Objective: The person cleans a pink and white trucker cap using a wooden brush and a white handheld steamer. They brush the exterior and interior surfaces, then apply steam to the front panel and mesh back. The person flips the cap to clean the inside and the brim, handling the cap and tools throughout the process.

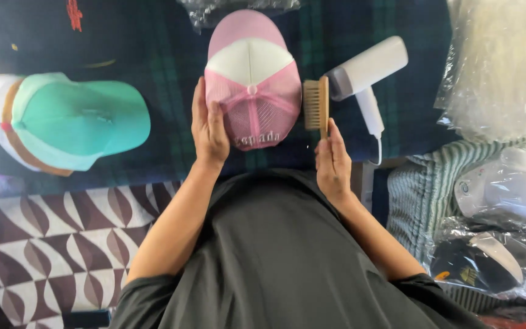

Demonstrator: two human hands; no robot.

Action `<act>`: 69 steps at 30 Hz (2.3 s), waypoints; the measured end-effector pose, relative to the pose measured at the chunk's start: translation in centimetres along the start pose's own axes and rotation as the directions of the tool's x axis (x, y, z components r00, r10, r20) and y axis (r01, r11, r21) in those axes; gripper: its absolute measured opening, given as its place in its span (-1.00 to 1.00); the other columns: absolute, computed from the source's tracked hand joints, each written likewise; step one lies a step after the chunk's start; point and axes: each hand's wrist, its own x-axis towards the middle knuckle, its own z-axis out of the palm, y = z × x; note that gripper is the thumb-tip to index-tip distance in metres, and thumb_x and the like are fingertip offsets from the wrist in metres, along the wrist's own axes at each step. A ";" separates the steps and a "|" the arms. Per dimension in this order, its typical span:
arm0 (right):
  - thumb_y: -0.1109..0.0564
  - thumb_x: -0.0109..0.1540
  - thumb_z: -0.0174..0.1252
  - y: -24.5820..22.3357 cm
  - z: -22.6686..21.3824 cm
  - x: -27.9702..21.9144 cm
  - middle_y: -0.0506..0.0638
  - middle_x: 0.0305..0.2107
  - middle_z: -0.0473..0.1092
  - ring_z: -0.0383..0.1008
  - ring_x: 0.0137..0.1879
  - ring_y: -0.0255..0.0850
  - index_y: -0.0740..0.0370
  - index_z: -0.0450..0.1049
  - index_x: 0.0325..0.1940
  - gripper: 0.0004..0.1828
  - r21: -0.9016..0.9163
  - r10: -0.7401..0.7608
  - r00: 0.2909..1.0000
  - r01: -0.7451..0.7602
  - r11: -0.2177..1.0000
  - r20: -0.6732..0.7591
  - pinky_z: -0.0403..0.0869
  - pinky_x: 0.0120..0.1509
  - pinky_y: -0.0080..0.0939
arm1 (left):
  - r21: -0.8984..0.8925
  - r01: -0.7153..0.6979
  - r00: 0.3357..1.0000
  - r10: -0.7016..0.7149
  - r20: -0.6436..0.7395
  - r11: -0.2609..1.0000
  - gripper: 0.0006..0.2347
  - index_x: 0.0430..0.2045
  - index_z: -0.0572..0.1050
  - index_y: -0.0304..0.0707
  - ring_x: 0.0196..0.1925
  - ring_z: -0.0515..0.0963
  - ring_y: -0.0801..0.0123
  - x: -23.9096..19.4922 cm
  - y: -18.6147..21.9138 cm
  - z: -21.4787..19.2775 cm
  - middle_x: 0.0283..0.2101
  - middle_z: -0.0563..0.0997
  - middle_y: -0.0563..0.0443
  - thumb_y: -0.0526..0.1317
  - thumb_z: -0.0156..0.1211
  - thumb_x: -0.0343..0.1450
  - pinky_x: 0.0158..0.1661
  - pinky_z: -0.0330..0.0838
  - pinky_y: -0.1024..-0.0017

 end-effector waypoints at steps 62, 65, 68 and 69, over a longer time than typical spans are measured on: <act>0.05 0.51 -0.09 -5.4 7.6 12.0 0.25 0.28 0.26 0.25 0.44 0.11 0.35 0.30 0.41 -0.56 0.058 -0.413 0.874 0.412 0.909 0.258 0.19 0.54 0.12 | -0.246 0.308 0.951 -0.306 0.045 0.919 -0.58 0.38 0.20 -0.10 -0.22 0.70 -0.19 -7.9 -3.4 -1.6 -0.19 0.67 -0.34 -0.01 -0.30 0.62 -0.22 0.55 -0.05; 0.04 0.51 -0.10 -5.6 7.5 11.9 0.24 0.28 0.25 0.24 0.45 0.10 0.33 0.29 0.41 -0.56 0.064 -0.399 0.878 0.397 0.916 0.266 0.16 0.55 0.12 | -0.055 0.618 0.786 -0.615 0.063 0.784 -0.58 0.31 0.25 0.10 -0.18 0.70 -0.20 -7.9 -5.9 -3.0 -0.37 0.68 -0.29 0.13 -0.22 0.58 -0.12 0.54 -0.11; 0.03 0.50 -0.10 -5.4 7.4 11.7 0.26 0.26 0.26 0.25 0.44 0.15 0.33 0.31 0.40 -0.55 0.056 -0.393 0.886 0.392 0.918 0.246 0.18 0.54 0.17 | -0.110 0.402 0.914 -0.405 -0.011 0.909 -0.59 0.37 0.23 0.17 -0.05 0.69 -0.12 -5.4 2.0 -5.5 -0.08 0.70 -0.21 0.06 -0.22 0.59 -0.09 0.57 0.04; 0.03 0.50 -0.10 -5.1 7.3 11.7 0.26 0.26 0.26 0.25 0.44 0.15 0.33 0.31 0.40 -0.55 0.046 -0.387 0.889 0.388 0.921 0.244 0.18 0.54 0.17 | -0.112 0.405 0.913 -0.408 0.000 0.907 -0.59 0.37 0.23 0.17 -0.05 0.69 -0.12 -4.5 1.8 -5.1 -0.08 0.70 -0.21 0.06 -0.22 0.59 -0.09 0.57 0.04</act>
